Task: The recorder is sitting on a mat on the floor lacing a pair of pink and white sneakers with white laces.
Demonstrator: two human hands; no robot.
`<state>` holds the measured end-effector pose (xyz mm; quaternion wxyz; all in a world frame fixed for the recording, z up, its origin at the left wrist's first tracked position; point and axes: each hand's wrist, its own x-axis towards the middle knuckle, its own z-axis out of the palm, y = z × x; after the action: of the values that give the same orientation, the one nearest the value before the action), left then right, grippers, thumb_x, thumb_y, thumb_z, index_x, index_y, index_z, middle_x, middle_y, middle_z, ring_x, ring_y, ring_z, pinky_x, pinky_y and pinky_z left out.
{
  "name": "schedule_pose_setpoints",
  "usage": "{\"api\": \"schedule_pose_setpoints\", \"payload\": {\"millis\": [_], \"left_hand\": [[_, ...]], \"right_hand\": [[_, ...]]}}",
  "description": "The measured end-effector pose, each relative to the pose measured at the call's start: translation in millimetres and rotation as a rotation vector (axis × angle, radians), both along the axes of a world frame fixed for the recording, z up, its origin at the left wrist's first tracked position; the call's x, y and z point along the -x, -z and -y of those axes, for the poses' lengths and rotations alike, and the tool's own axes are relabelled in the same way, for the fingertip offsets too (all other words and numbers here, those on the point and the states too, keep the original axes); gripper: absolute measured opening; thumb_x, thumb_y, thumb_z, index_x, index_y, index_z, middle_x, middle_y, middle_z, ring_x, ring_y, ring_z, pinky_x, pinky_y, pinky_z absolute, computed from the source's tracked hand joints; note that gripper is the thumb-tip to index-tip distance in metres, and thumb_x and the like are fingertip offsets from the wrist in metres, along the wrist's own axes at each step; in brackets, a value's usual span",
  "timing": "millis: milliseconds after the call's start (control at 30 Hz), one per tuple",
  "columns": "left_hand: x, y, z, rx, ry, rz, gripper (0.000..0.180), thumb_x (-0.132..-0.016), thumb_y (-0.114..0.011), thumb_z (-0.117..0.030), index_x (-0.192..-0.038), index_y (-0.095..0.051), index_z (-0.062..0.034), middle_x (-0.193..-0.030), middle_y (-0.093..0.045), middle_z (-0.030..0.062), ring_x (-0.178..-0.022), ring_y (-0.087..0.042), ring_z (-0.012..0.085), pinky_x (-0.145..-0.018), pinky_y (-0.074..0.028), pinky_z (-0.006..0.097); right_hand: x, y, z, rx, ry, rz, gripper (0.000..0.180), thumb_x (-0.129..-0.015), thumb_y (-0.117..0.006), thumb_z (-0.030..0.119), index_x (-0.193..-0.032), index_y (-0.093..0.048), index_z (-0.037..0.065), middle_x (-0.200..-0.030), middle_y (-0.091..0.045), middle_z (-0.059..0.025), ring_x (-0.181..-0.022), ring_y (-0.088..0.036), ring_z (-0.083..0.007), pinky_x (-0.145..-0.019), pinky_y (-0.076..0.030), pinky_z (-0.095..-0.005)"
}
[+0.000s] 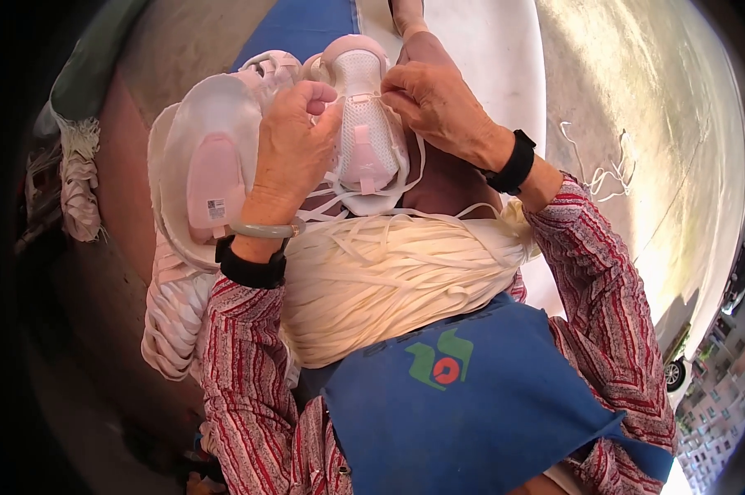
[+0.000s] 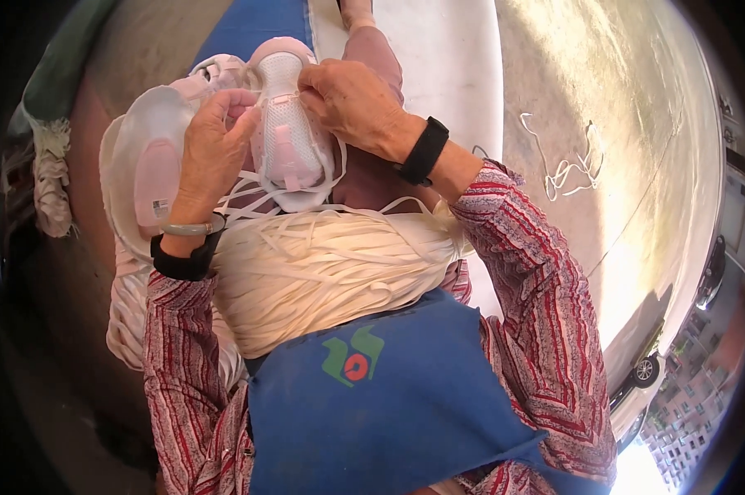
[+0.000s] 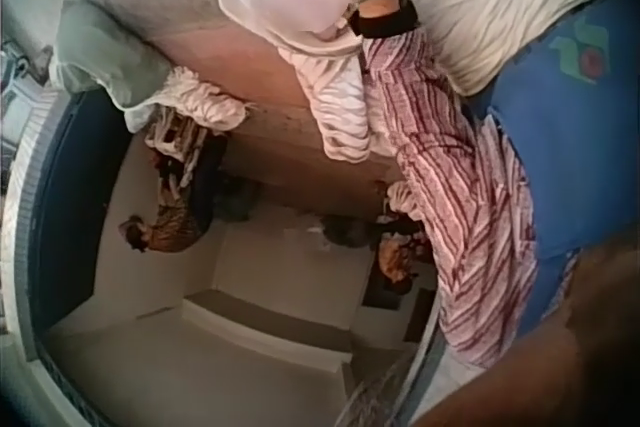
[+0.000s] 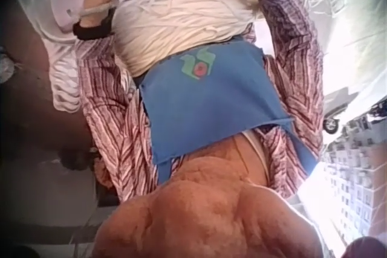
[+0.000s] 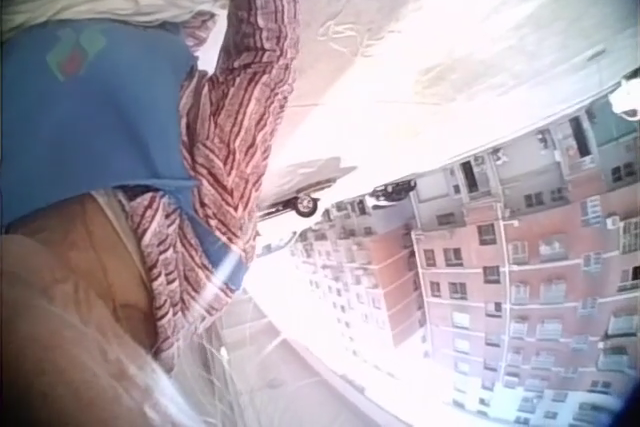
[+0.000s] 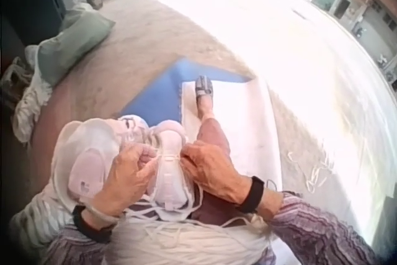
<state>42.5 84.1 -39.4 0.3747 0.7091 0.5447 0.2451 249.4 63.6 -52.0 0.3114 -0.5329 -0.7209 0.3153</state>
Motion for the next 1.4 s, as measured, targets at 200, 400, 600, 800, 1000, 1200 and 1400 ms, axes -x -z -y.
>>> {"api": "schedule_pose_setpoints", "payload": {"millis": [200, 400, 600, 800, 1000, 1200, 1400], "left_hand": [[-9.3, 12.5, 0.4, -0.132, 0.088, -0.179, 0.026, -0.084, -0.067, -0.016, -0.103, -0.062, -0.0009, -0.091, -0.064, 0.0118, -0.074, -0.061, 0.0209, -0.07, -0.051, 0.033], [-7.5, 14.7, -0.6, -0.125, 0.084, -0.173, 0.033, -0.085, -0.067, -0.019, -0.112, -0.061, -0.0008, -0.099, -0.065, 0.0156, -0.091, -0.064, 0.0255, -0.08, -0.05, 0.034], [-7.6, 12.8, 2.9, -0.099, 0.112, -0.163, 0.036, -0.088, -0.064, -0.019, -0.117, -0.06, 0.0013, -0.105, -0.066, 0.0178, -0.095, -0.064, 0.0269, -0.084, -0.049, 0.034], [-9.1, 16.1, 5.4, -0.164, 0.113, -0.123, 0.032, -0.085, -0.064, -0.014, -0.112, -0.061, 0.0021, -0.104, -0.063, 0.0207, -0.095, -0.063, 0.0349, -0.085, -0.049, 0.04], [-9.8, 12.3, 5.7, -0.144, 0.116, -0.173, 0.033, -0.087, -0.063, -0.015, -0.115, -0.061, 0.0016, -0.107, -0.064, 0.0194, -0.097, -0.064, 0.0309, -0.085, -0.049, 0.037], [-12.3, 14.2, 4.9, -0.151, 0.077, -0.131, 0.031, -0.087, -0.066, -0.014, -0.114, -0.062, 0.0001, -0.107, -0.066, 0.0175, -0.099, -0.066, 0.0256, -0.08, -0.052, 0.035], [-11.2, 14.7, -0.7, -0.098, 0.065, -0.152, 0.03, -0.085, -0.068, -0.015, -0.112, -0.063, -0.0022, -0.099, -0.068, 0.0145, -0.091, -0.068, 0.0223, -0.074, -0.053, 0.032]], "right_hand": [[-0.9, 6.5, -2.2, -0.011, -0.027, 0.048, 0.018, -0.087, -0.055, 0.014, -0.088, -0.06, -0.003, -0.084, -0.063, -0.0223, -0.078, -0.062, -0.0395, -0.071, -0.048, -0.0448], [0.2, 2.9, -4.7, -0.013, -0.029, 0.056, 0.015, -0.084, -0.054, 0.011, -0.082, -0.058, -0.004, -0.083, -0.062, -0.023, -0.078, -0.061, -0.0406, -0.07, -0.048, -0.0461], [-0.5, 6.2, -4.8, 0.013, -0.004, 0.029, 0.015, -0.083, -0.054, 0.011, -0.081, -0.058, -0.004, -0.079, -0.063, -0.023, -0.077, -0.062, -0.0411, -0.07, -0.048, -0.0465], [-0.7, 12.2, -6.0, -0.012, -0.038, 0.1, 0.012, -0.087, -0.056, 0.009, -0.089, -0.06, -0.002, -0.074, -0.061, -0.0191, -0.069, -0.061, -0.0325, -0.064, -0.048, -0.0378], [-2.4, 9.7, -6.7, 0.065, -0.041, 0.029, 0.012, -0.088, -0.056, 0.01, -0.087, -0.059, -0.002, -0.071, -0.06, -0.0189, -0.066, -0.059, -0.0315, -0.063, -0.048, -0.0368], [-1.7, 11.6, -9.4, -0.039, -0.076, 0.062, 0.015, -0.09, -0.054, 0.012, -0.085, -0.058, -0.001, -0.067, -0.057, -0.0175, -0.061, -0.056, -0.0277, -0.06, -0.046, -0.0349], [0.1, 6.8, -12.3, 0.107, -0.081, 0.039, 0.021, -0.087, -0.053, 0.016, -0.084, -0.062, -0.003, -0.076, -0.063, -0.0249, -0.073, -0.062, -0.0412, -0.069, -0.05, -0.0457]]}}
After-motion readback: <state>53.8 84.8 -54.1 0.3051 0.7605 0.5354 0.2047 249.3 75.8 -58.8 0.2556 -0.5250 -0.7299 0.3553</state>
